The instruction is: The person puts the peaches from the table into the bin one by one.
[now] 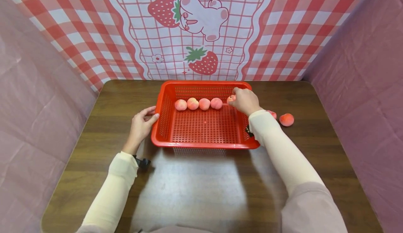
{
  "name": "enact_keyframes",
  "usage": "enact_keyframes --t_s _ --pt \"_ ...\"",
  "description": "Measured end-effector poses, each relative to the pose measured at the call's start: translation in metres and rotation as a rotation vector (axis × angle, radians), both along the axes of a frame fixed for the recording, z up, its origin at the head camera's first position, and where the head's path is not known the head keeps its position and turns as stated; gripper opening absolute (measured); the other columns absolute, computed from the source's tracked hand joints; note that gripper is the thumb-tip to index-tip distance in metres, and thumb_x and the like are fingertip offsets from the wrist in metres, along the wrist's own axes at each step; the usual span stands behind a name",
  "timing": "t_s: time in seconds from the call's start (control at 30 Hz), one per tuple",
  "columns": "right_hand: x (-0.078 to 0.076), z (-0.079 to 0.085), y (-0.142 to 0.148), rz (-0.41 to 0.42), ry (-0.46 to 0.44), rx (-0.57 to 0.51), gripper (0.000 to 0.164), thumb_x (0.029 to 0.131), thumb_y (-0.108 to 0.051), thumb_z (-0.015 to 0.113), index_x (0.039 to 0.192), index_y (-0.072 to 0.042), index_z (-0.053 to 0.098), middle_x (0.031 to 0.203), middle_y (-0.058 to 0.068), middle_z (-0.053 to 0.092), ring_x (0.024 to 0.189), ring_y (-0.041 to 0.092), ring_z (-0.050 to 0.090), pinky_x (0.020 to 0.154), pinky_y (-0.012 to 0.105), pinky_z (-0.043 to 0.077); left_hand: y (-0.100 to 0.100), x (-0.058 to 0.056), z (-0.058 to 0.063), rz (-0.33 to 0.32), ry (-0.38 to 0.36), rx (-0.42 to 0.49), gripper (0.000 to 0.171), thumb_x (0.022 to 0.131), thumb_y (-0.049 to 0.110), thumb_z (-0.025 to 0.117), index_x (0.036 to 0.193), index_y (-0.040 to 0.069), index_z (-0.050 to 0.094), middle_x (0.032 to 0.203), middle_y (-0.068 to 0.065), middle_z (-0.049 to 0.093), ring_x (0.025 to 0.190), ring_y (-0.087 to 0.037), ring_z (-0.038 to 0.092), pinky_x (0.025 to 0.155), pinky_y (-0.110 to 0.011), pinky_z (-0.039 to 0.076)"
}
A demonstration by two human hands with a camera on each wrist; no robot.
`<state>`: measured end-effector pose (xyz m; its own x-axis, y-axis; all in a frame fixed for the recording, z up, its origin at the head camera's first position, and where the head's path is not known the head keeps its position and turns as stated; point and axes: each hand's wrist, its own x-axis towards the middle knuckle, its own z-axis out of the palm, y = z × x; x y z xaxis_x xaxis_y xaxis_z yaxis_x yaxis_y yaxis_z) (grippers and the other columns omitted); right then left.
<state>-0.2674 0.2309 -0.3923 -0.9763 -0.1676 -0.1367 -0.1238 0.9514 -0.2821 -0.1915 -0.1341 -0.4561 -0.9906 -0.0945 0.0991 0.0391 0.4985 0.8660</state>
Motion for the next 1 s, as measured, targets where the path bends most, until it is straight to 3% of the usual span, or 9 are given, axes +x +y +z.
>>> enact_keyframes --t_s 0.27,0.57,0.77,1.0 --pt "-0.006 -0.011 -0.006 0.006 -0.041 0.06 0.058 0.086 -0.032 0.07 0.131 0.0 0.052 0.115 0.025 0.065 0.103 0.041 0.062 0.086 0.057 0.049 -0.001 0.0 0.0 0.004 -0.006 0.025 0.039 0.091 0.019 0.068 0.127 0.004 0.063 0.116 -0.019 0.069 0.101 -0.036 0.069 0.091 -0.043 0.055" --pt "-0.008 -0.026 -0.016 0.025 -0.083 0.09 0.059 0.086 -0.031 0.07 0.131 0.0 0.049 0.109 0.026 0.065 0.096 0.039 0.062 0.083 0.054 0.05 -0.001 0.001 -0.001 0.017 -0.011 0.01 0.038 0.091 0.02 0.069 0.124 0.004 0.065 0.116 -0.02 0.069 0.101 -0.036 0.068 0.092 -0.045 0.055" --pt "-0.009 -0.036 -0.019 0.039 -0.084 0.114 0.05 0.085 -0.027 0.069 0.123 0.0 0.051 0.1 0.024 0.066 0.086 0.037 0.062 0.077 0.05 0.05 -0.001 0.001 -0.001 0.01 -0.021 0.026 0.037 0.091 0.019 0.069 0.124 0.003 0.065 0.116 -0.021 0.069 0.1 -0.038 0.069 0.09 -0.045 0.055" --pt "-0.012 -0.041 -0.02 0.052 -0.058 0.095 0.048 0.086 -0.022 0.067 0.124 0.003 0.05 0.103 0.028 0.065 0.09 0.043 0.063 0.08 0.055 0.051 -0.002 0.0 0.001 0.008 -0.031 0.035 0.038 0.091 0.019 0.069 0.125 0.003 0.064 0.116 -0.021 0.068 0.1 -0.039 0.069 0.09 -0.045 0.055"
